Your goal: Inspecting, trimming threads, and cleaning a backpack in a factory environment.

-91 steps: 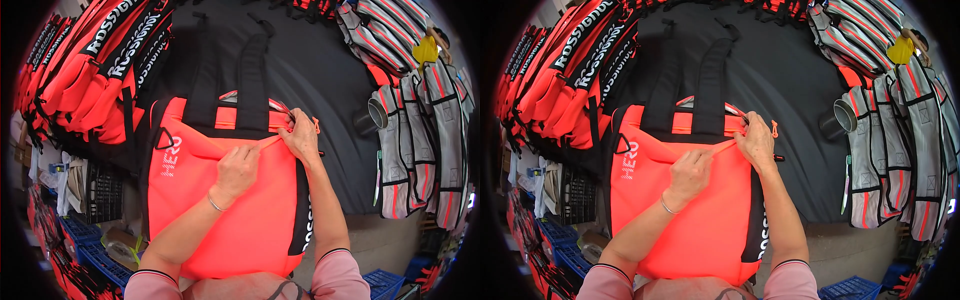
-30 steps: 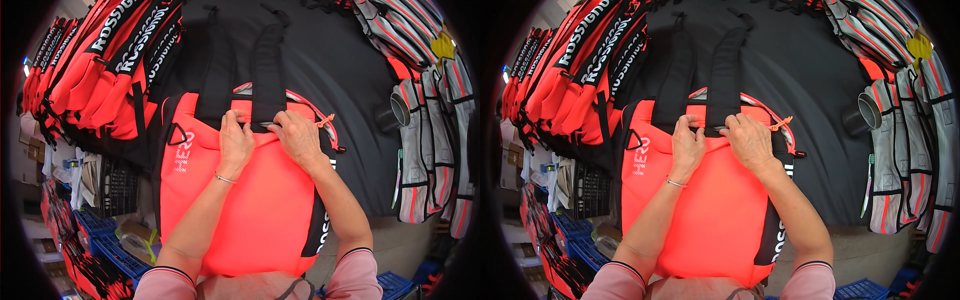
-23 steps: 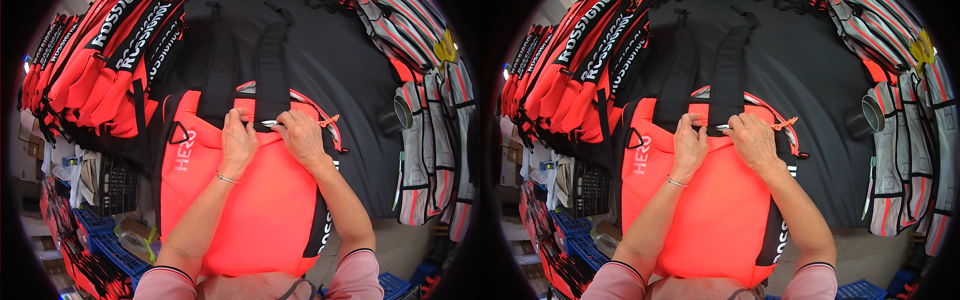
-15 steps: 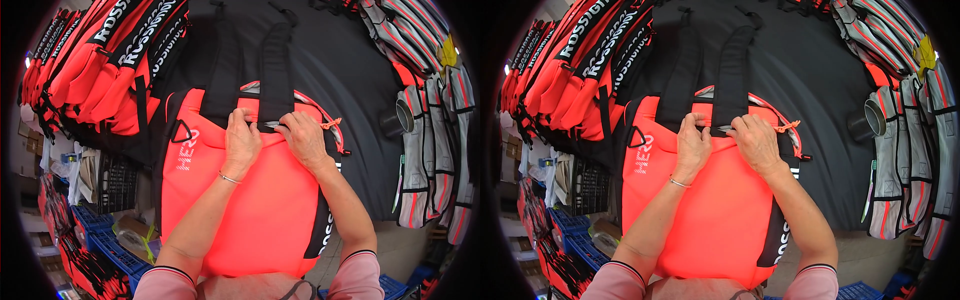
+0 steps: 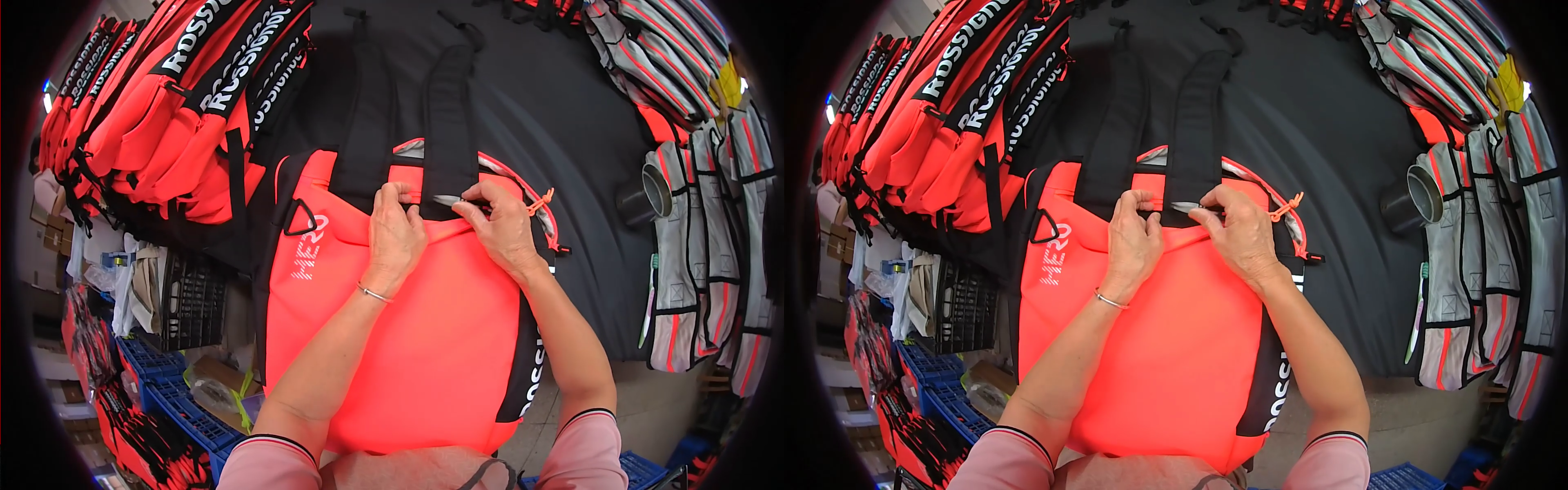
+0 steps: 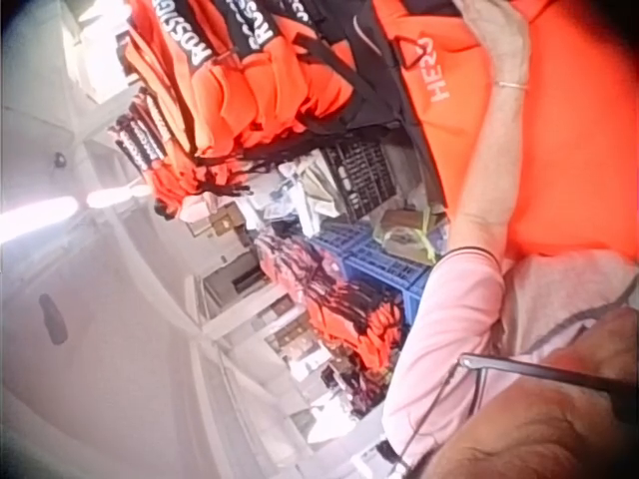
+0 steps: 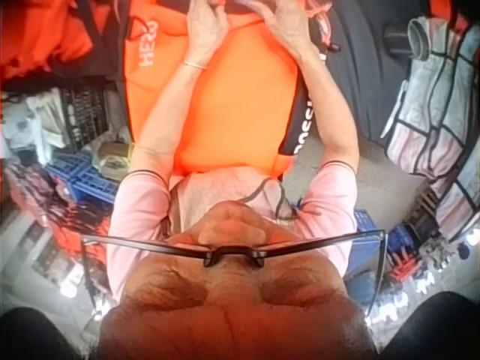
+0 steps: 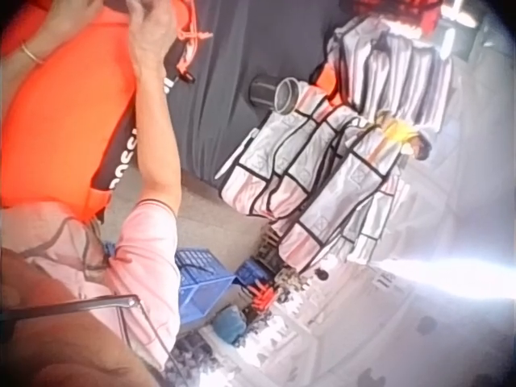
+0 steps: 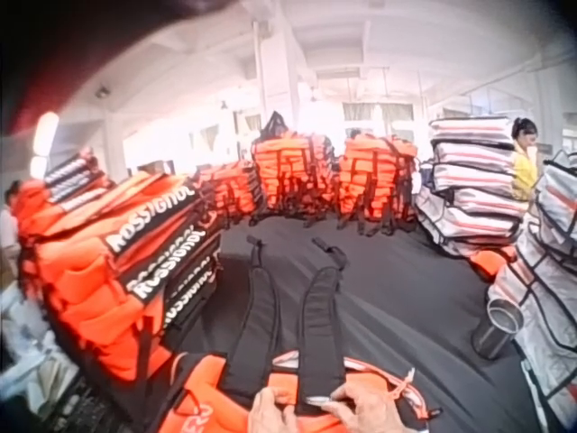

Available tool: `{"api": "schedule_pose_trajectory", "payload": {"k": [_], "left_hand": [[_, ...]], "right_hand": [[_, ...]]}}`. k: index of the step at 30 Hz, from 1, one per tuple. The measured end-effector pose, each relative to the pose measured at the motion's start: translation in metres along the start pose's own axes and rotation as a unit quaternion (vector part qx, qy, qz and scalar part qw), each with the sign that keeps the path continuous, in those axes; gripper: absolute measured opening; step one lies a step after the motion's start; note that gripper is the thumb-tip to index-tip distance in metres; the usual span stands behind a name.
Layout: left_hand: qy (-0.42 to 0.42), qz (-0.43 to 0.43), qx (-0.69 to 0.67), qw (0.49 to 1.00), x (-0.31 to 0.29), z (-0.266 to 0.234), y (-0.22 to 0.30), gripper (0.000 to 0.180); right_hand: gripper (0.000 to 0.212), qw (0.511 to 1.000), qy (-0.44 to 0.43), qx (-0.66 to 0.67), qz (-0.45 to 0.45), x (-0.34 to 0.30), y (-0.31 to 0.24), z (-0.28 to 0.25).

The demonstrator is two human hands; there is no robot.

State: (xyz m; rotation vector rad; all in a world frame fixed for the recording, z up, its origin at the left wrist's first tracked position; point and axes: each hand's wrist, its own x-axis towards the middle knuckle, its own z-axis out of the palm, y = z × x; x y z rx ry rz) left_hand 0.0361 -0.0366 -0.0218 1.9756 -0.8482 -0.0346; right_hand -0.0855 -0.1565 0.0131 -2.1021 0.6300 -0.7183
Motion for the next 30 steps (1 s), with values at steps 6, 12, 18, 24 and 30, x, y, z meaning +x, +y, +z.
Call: {"api": "schedule_pose_trajectory", "payload": {"k": [6, 12, 18, 24, 30], "left_hand": [[0.025, 0.038, -0.032, 0.998, -0.007, -0.003, 0.004, 0.026], [-0.145, 0.289, 0.109, 0.94, -0.058, -0.013, 0.034, 0.041], [-0.164, 0.291, 0.14, 0.932, -0.06, -0.017, 0.035, 0.045], [-0.127, 0.251, 0.077, 0.956, -0.059, -0.011, 0.035, 0.053], [-0.144, 0.249, 0.18, 0.941, -0.04, 0.0, 0.048, 0.065]], "right_hand": [[0.015, 0.995, -0.092, -0.046, -0.006, 0.011, -0.003, -0.014], [0.042, 0.928, 0.088, 0.316, 0.178, 0.028, 0.003, -0.055], [0.052, 0.981, 0.052, -0.179, 0.05, 0.018, -0.002, -0.03], [0.04, 0.983, 0.072, -0.133, 0.105, 0.022, 0.019, -0.036], [0.022, 0.979, 0.098, 0.021, 0.177, 0.028, 0.03, -0.037]]}}
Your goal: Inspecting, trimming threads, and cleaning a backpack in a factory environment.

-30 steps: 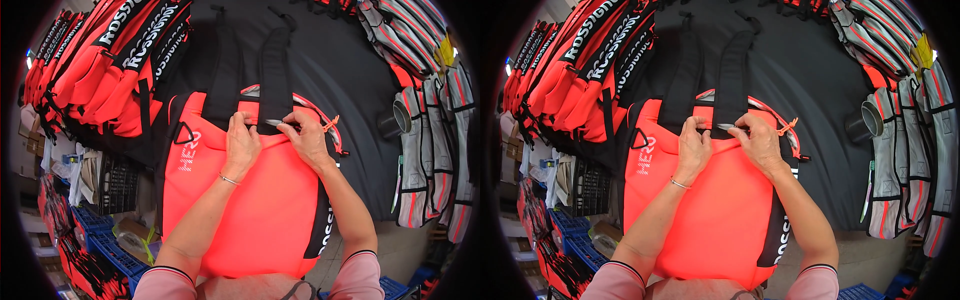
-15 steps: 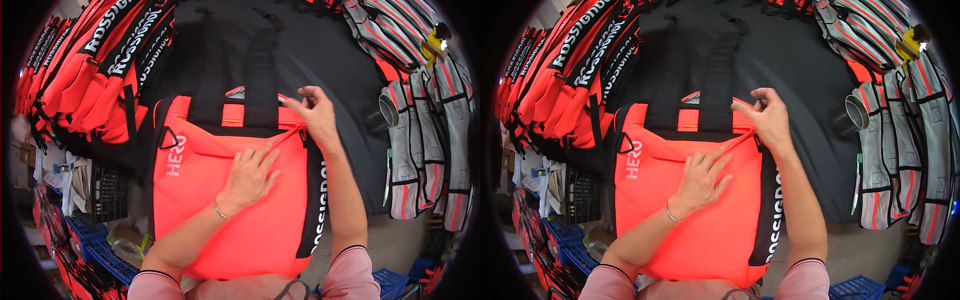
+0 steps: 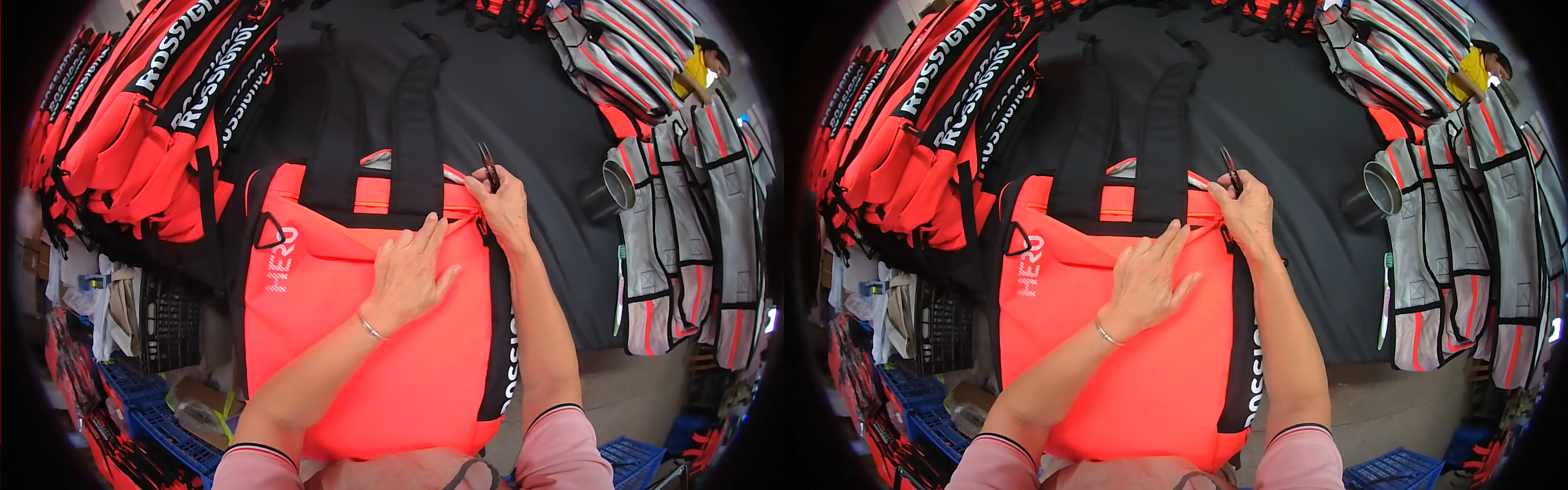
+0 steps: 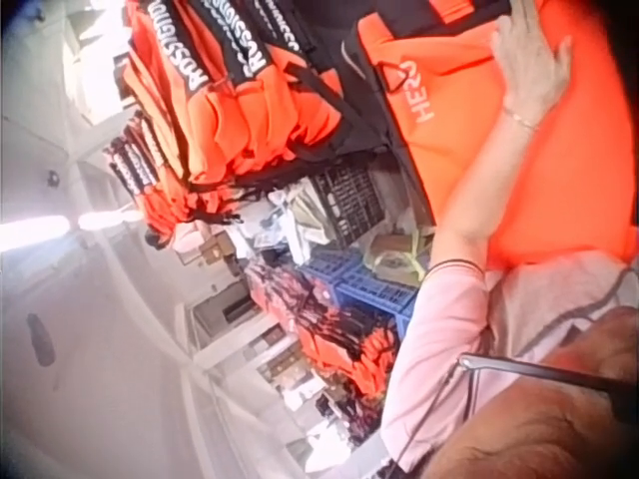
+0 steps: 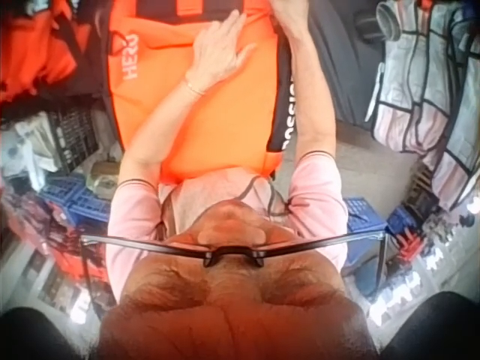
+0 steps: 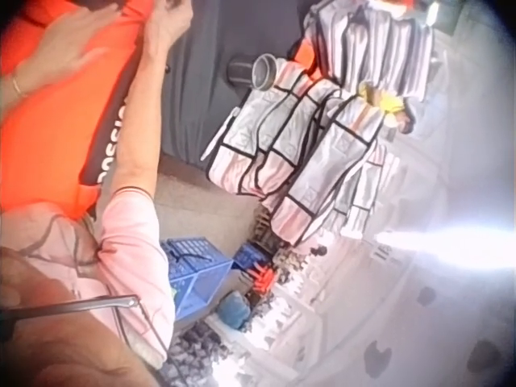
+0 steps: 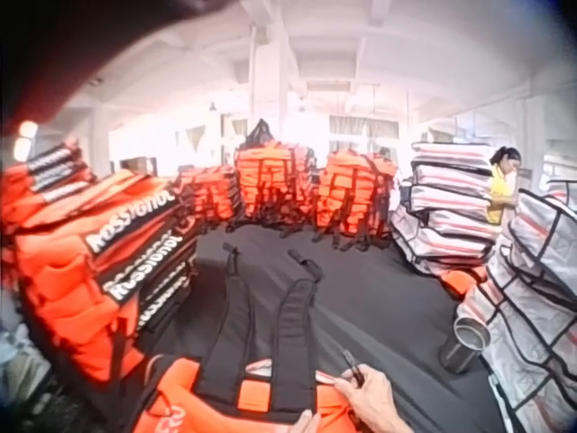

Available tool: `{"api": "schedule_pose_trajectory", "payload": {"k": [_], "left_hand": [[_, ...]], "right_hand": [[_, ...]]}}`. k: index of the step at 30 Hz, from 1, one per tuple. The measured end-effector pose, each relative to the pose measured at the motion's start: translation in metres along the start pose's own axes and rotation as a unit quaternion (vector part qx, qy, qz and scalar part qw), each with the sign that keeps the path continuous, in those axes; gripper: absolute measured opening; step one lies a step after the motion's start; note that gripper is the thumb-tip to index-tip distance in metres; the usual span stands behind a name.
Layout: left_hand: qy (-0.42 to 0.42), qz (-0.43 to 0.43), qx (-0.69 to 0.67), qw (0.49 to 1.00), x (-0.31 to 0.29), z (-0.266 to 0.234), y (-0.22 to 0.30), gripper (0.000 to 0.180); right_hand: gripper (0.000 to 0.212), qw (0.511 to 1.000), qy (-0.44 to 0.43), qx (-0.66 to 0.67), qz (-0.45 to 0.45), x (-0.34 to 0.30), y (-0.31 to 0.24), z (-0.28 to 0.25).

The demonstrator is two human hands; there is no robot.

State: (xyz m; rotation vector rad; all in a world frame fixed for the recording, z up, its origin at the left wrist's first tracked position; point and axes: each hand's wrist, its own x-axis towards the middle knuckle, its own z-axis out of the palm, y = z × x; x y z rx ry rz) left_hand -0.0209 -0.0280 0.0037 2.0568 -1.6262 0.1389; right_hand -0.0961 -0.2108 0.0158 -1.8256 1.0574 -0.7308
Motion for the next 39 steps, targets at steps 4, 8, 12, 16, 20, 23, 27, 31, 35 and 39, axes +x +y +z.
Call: {"api": "schedule_pose_trajectory", "payload": {"k": [4, 8, 12, 16, 20, 23, 27, 31, 35, 39], "left_hand": [[-0.04, 0.019, -0.012, 0.999, 0.0, -0.002, -0.004, 0.063], [-0.02, 0.03, -0.011, 0.999, 0.001, -0.001, -0.003, 0.059], [0.023, 0.069, 0.008, 0.997, -0.002, 0.001, -0.004, 0.058], [-0.01, 0.032, -0.009, 0.999, -0.005, -0.005, 0.002, 0.058], [0.023, 0.042, -0.018, 0.999, -0.001, -0.003, 0.004, 0.056], [0.043, 0.034, -0.075, 0.996, 0.0, 0.006, 0.001, 0.051], [0.155, -0.175, -0.412, 0.881, 0.006, 0.003, -0.025, 0.036], [0.272, -0.239, -0.517, 0.776, 0.047, -0.035, -0.094, 0.051], [0.142, -0.207, -0.563, 0.788, 0.103, -0.118, -0.103, 0.076], [0.176, -0.145, -0.537, 0.812, 0.12, -0.172, -0.063, 0.045]], "right_hand": [[0.021, 0.999, -0.009, 0.017, 0.038, 0.011, -0.002, -0.001], [0.041, 0.994, -0.055, -0.094, 0.025, 0.023, -0.023, 0.0], [0.054, 0.96, -0.041, -0.274, -0.039, 0.029, -0.047, 0.032], [0.045, 0.98, -0.088, -0.158, 0.081, 0.06, -0.046, 0.059], [0.031, 0.994, -0.043, 0.013, 0.103, 0.079, -0.031, 0.063], [0.029, 0.984, -0.048, 0.137, 0.104, 0.086, -0.018, 0.059], [0.025, 0.972, -0.079, 0.212, 0.06, 0.042, -0.064, 0.031], [0.023, 0.956, -0.132, 0.217, -0.147, -0.015, -0.079, 0.022], [0.019, 0.942, -0.207, 0.24, -0.11, -0.066, -0.064, 0.011], [0.011, 0.931, -0.218, 0.265, -0.126, -0.09, -0.038, 0.004]]}}
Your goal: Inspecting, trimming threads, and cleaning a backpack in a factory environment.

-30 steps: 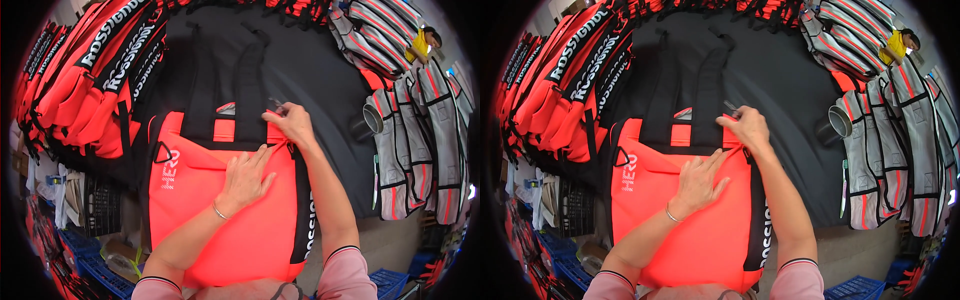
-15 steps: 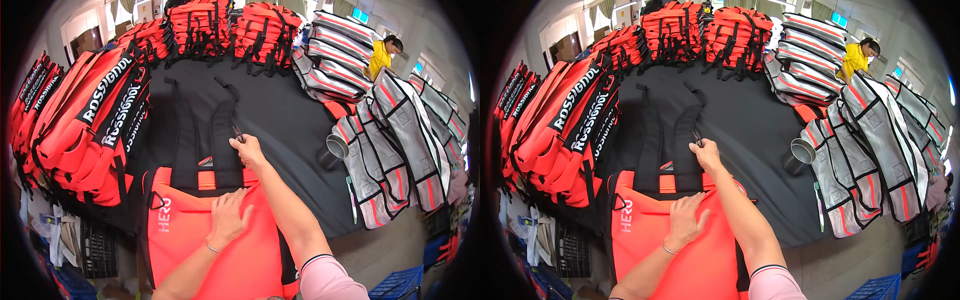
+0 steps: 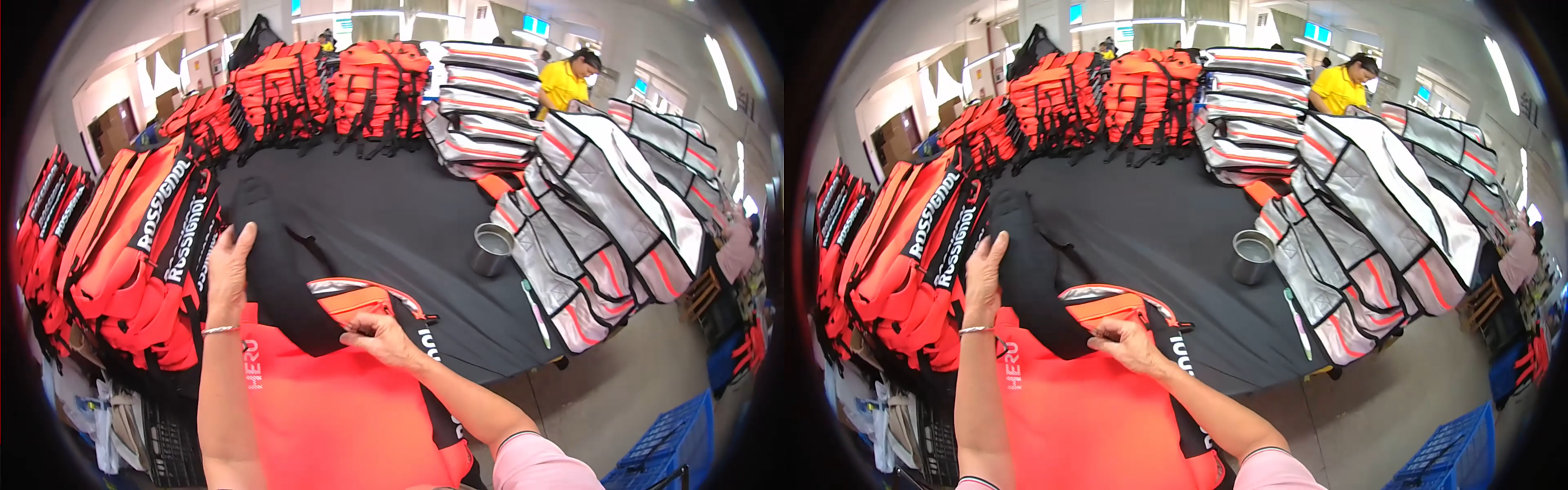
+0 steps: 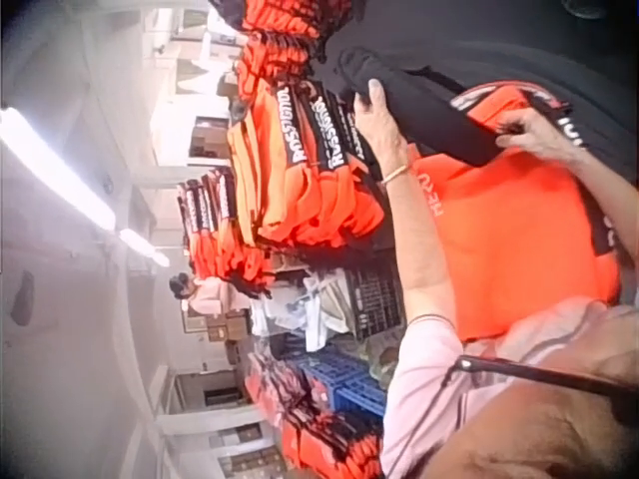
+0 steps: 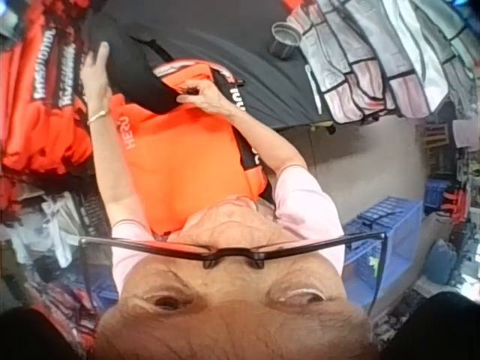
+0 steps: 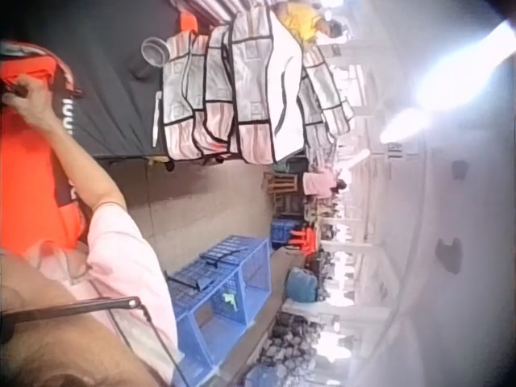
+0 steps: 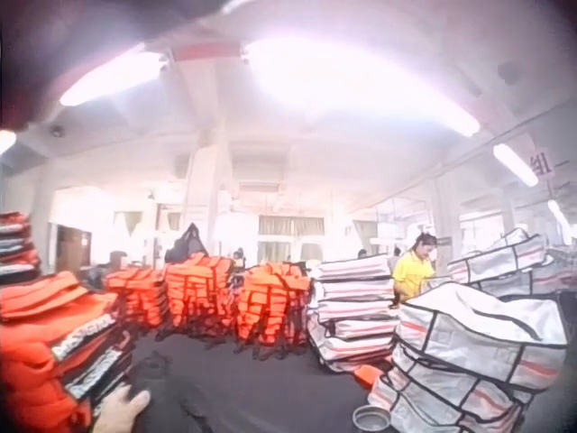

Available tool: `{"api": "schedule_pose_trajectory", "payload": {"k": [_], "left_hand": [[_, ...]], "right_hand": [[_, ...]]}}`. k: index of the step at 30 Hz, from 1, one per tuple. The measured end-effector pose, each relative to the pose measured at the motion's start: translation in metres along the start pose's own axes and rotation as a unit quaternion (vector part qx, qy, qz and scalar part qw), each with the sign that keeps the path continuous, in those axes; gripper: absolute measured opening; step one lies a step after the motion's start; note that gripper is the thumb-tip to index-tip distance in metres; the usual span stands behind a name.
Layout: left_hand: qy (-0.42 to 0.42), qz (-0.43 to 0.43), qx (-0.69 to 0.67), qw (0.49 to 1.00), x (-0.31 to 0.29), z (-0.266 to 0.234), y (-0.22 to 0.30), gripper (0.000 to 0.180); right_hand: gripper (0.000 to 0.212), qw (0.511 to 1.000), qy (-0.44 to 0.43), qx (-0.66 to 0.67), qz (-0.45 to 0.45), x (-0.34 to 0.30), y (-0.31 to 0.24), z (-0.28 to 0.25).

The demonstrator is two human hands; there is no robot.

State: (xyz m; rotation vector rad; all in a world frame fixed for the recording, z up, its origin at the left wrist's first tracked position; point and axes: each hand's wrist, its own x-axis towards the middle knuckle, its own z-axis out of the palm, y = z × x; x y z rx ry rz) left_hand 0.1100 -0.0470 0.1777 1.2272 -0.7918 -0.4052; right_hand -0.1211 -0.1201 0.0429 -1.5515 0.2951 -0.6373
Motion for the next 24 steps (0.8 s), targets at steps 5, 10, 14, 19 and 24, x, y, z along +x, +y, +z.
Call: {"api": "schedule_pose_trajectory", "payload": {"k": [5, 10, 14, 19, 24], "left_hand": [[-0.142, -0.013, -0.026, 0.989, -0.063, 0.001, 0.01, 0.028], [-0.328, -0.163, 0.017, 0.93, -0.172, 0.012, -0.027, 0.028], [-0.316, -0.183, 0.023, 0.931, -0.199, 0.011, -0.035, 0.026], [-0.29, -0.047, 0.119, 0.949, -0.218, 0.028, -0.008, 0.024], [-0.231, -0.063, 0.079, 0.968, -0.24, 0.027, -0.016, 0.026]], "right_hand": [[0.036, 0.991, 0.076, 0.108, 0.013, -0.033, -0.059, -0.009], [0.036, 0.993, 0.089, 0.025, -0.076, -0.059, -0.072, 0.006], [0.028, 0.995, 0.079, -0.044, -0.043, -0.086, -0.074, 0.008], [0.023, 0.996, 0.028, -0.077, -0.043, -0.103, -0.1, 0.006], [0.017, 0.997, -0.012, -0.067, -0.028, -0.109, -0.103, 0.014]]}}
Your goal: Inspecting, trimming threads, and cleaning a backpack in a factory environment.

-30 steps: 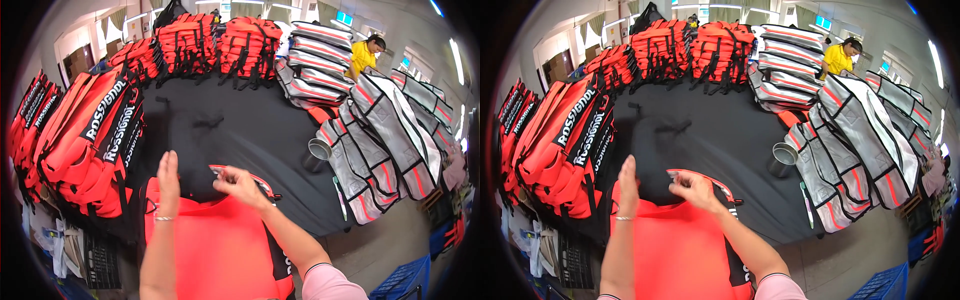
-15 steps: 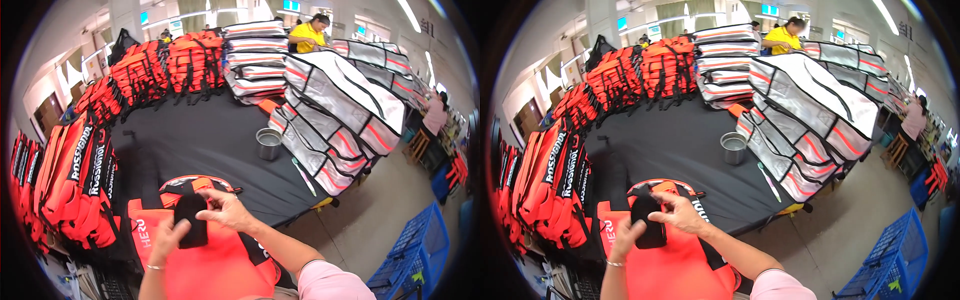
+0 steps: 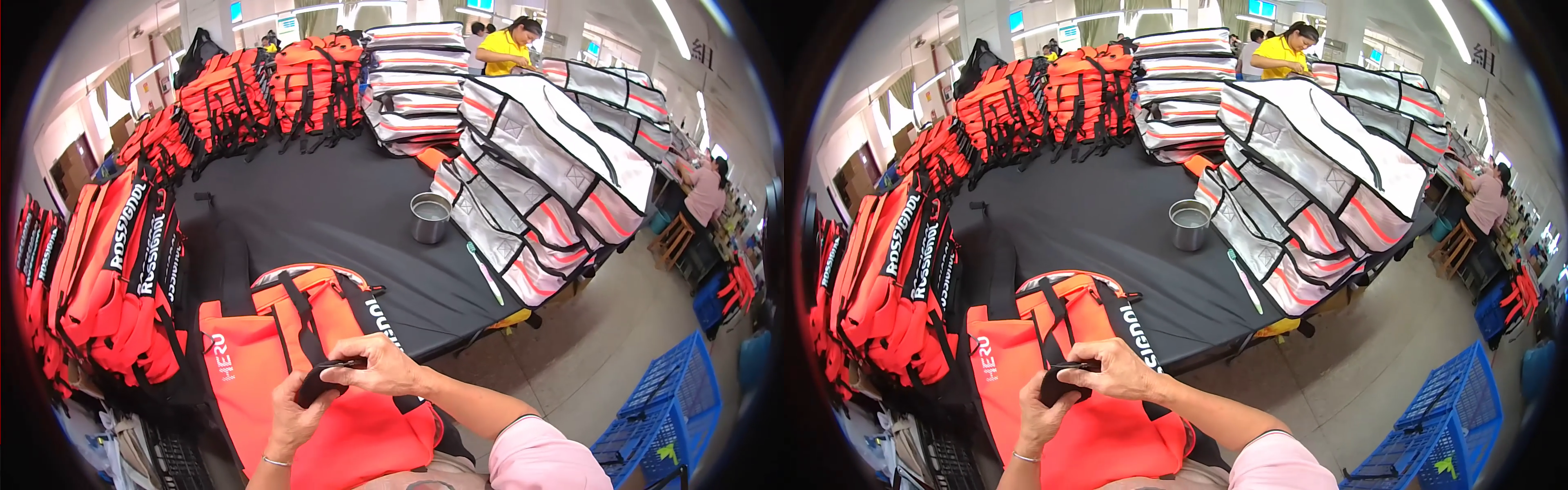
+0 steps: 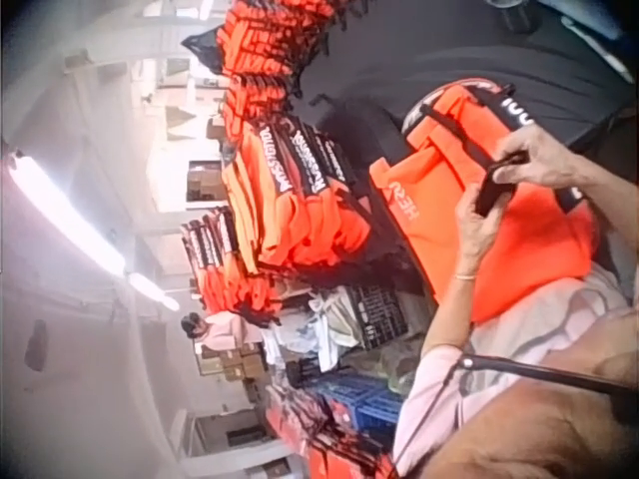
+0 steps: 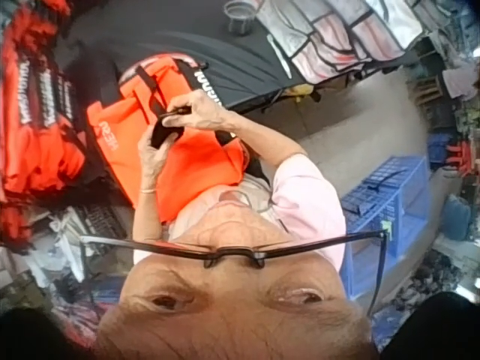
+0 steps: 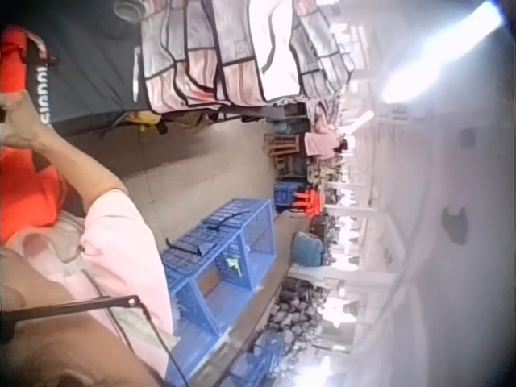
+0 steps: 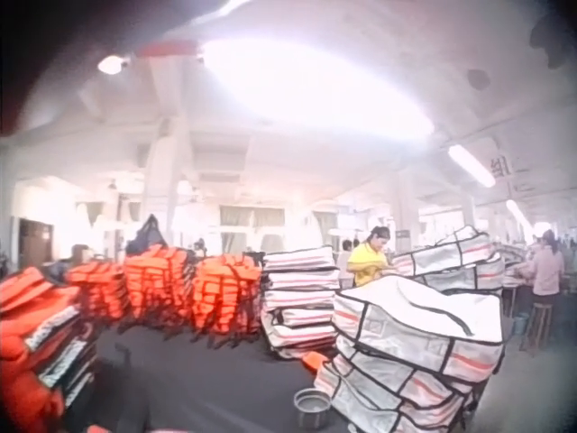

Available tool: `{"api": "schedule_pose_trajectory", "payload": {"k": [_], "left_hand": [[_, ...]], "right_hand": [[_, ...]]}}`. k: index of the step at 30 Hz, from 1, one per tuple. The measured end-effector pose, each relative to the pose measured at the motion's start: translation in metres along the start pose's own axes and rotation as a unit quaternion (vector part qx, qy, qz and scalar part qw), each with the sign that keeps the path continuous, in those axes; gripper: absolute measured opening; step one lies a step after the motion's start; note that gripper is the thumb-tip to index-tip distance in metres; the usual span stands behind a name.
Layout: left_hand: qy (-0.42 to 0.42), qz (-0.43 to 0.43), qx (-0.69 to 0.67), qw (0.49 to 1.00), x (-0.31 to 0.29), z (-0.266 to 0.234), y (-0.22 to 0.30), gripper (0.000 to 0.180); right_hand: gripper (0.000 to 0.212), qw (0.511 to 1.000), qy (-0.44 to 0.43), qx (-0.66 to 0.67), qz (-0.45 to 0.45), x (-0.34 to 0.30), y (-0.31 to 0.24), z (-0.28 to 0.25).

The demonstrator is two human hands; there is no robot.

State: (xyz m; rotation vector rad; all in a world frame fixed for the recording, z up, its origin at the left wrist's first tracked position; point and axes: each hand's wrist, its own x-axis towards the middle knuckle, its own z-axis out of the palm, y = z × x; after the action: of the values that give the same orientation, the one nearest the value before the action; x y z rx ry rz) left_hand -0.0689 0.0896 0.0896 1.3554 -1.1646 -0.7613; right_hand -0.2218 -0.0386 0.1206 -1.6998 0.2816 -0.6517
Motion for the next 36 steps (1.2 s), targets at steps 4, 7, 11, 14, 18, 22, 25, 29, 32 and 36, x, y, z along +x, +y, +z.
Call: {"api": "schedule_pose_trajectory", "payload": {"k": [4, 7, 11, 14, 18, 22, 25, 29, 32, 36], "left_hand": [[0.021, 0.034, 0.055, 0.998, -0.023, -0.007, -0.023, 0.035], [0.08, 0.13, 0.174, 0.973, -0.03, -0.007, -0.031, 0.033], [0.049, 0.249, 0.295, 0.921, -0.03, -0.015, -0.044, 0.033], [0.041, 0.254, 0.26, 0.931, -0.019, -0.009, -0.061, 0.038], [0.09, 0.184, 0.155, 0.966, -0.013, 0.003, -0.059, 0.033], [0.096, 0.089, 0.096, 0.987, -0.023, 0.008, -0.065, 0.028], [0.093, 0.057, 0.058, 0.992, -0.027, 0.01, -0.063, 0.026], [0.079, 0.036, 0.037, 0.996, -0.028, 0.012, -0.058, 0.025], [0.068, 0.038, 0.037, 0.996, -0.028, 0.011, -0.059, 0.026], [0.065, 0.042, 0.049, 0.996, -0.028, 0.011, -0.061, 0.026]], "right_hand": [[0.019, 0.998, -0.02, -0.012, 0.059, 0.0, 0.005, 0.011], [0.027, 0.986, -0.048, 0.067, 0.146, 0.004, 0.031, 0.02], [0.031, 0.925, -0.057, 0.194, 0.321, 0.005, 0.075, 0.031], [0.026, 0.885, -0.071, 0.243, 0.391, 0.004, 0.073, 0.027], [0.047, 0.961, 0.062, 0.04, 0.268, -0.012, 0.068, 0.011], [0.034, 0.97, 0.097, -0.036, 0.218, -0.037, 0.033, 0.006], [0.021, 0.967, 0.168, -0.077, 0.174, -0.057, 0.028, 0.02], [0.017, 0.959, 0.178, -0.121, 0.182, -0.065, 0.023, 0.026], [0.018, 0.958, 0.149, -0.163, 0.182, -0.061, 0.024, 0.027], [0.017, 0.96, 0.135, -0.204, 0.138, -0.056, 0.03, 0.028]]}}
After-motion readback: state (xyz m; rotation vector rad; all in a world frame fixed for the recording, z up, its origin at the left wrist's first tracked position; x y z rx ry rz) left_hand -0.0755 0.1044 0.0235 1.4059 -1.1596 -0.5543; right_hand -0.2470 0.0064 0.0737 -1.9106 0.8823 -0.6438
